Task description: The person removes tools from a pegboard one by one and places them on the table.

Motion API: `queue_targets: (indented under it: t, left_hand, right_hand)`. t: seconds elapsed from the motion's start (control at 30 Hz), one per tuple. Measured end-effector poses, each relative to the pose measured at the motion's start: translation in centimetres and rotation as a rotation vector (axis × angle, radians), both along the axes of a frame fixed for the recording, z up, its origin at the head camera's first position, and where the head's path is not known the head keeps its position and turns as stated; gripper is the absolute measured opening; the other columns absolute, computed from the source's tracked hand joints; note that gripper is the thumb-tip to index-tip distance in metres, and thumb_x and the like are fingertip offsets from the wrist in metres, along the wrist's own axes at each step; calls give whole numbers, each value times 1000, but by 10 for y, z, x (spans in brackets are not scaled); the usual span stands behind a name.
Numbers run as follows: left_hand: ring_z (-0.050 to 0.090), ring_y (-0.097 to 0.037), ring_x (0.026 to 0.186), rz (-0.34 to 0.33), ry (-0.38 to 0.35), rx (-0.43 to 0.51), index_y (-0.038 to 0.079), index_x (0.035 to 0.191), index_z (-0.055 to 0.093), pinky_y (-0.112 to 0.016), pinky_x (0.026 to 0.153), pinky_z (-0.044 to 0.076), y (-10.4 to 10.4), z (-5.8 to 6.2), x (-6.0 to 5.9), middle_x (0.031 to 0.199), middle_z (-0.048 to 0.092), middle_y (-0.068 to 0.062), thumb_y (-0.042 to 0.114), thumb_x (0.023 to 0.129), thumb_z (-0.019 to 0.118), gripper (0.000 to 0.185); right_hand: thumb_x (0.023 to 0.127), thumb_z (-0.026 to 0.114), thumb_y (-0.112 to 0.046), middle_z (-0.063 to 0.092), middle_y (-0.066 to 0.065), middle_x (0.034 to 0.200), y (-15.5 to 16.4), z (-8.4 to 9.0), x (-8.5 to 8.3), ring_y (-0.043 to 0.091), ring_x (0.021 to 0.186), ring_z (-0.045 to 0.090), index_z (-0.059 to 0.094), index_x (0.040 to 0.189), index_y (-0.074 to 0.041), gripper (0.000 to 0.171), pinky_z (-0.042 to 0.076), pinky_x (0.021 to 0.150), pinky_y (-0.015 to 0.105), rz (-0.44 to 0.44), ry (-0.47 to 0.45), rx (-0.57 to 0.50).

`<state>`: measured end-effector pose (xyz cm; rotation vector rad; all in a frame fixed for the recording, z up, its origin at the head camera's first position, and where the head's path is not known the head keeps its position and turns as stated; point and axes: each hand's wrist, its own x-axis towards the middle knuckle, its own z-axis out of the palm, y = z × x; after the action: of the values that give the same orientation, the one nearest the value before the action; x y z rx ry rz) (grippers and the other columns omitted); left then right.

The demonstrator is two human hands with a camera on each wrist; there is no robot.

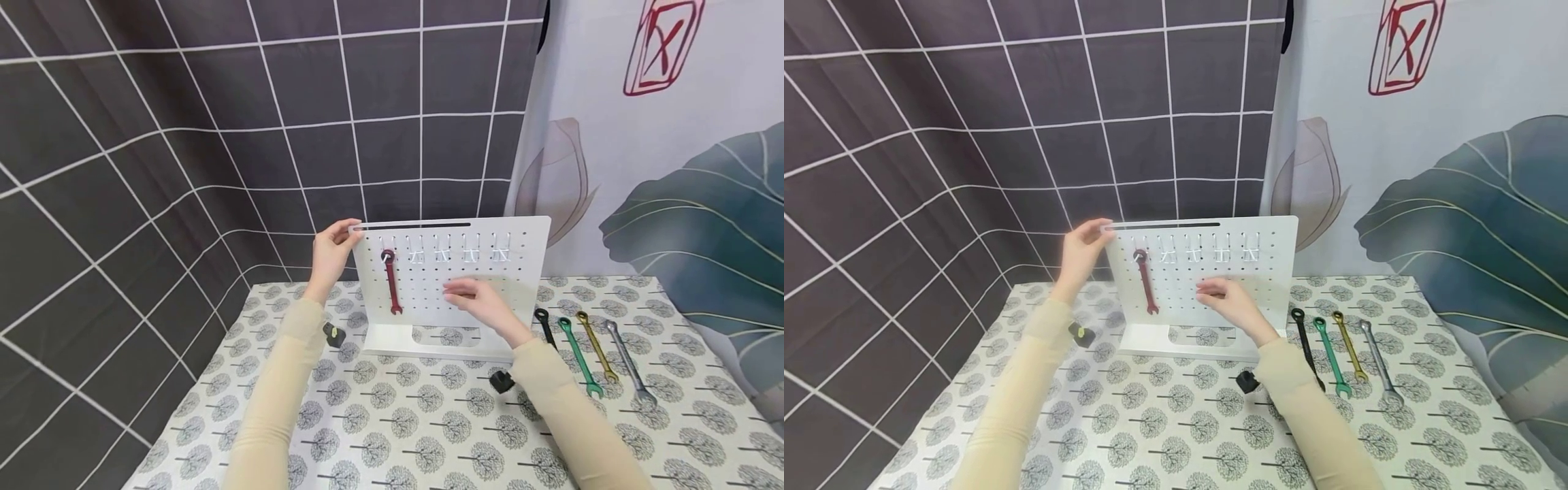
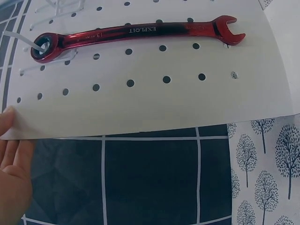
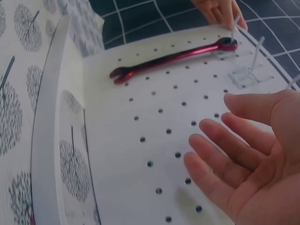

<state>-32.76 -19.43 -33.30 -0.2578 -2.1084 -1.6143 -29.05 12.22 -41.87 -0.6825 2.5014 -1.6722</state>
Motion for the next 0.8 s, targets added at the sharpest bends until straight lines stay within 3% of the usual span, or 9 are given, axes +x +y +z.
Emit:
queue_targets:
  t: [0.37, 0.47, 0.6, 0.8]
  left_hand:
    - [69, -14, 96, -6, 13, 6, 3, 119, 72, -23, 84, 53, -1, -2, 0, 114, 72, -17, 13, 91, 77, 30]
    - [69, -19, 99, -1, -3, -11, 0, 120, 71, -25, 86, 53, 2, 5, 5, 116, 71, -19, 9, 92, 74, 29]
    - [70, -20, 99, -4, 11, -17, 0, 118, 72, -26, 85, 54, 3, 7, 5, 114, 72, -18, 11, 92, 75, 28]
    - [70, -14, 95, -8, 34, -5, 3, 116, 73, -25, 84, 54, 1, 0, 1, 113, 73, -14, 13, 91, 76, 27]
  right_hand:
    - [97, 68, -18, 66, 15, 129, -39, 3, -5, 31, 117, 63, 61, 134, -2, 41, 50, 101, 43, 34, 20, -13]
    - [97, 67, -17, 65, 15, 130, -46, 5, -6, 32, 119, 62, 60, 135, -2, 41, 48, 104, 44, 36, 21, -6]
    - [97, 67, -15, 65, 16, 130, -56, 7, -7, 32, 119, 62, 59, 135, -1, 41, 47, 105, 43, 42, 14, -19]
    - [97, 67, -17, 66, 16, 128, -69, 6, -11, 30, 117, 62, 59, 135, -2, 42, 49, 103, 42, 44, 16, -14]
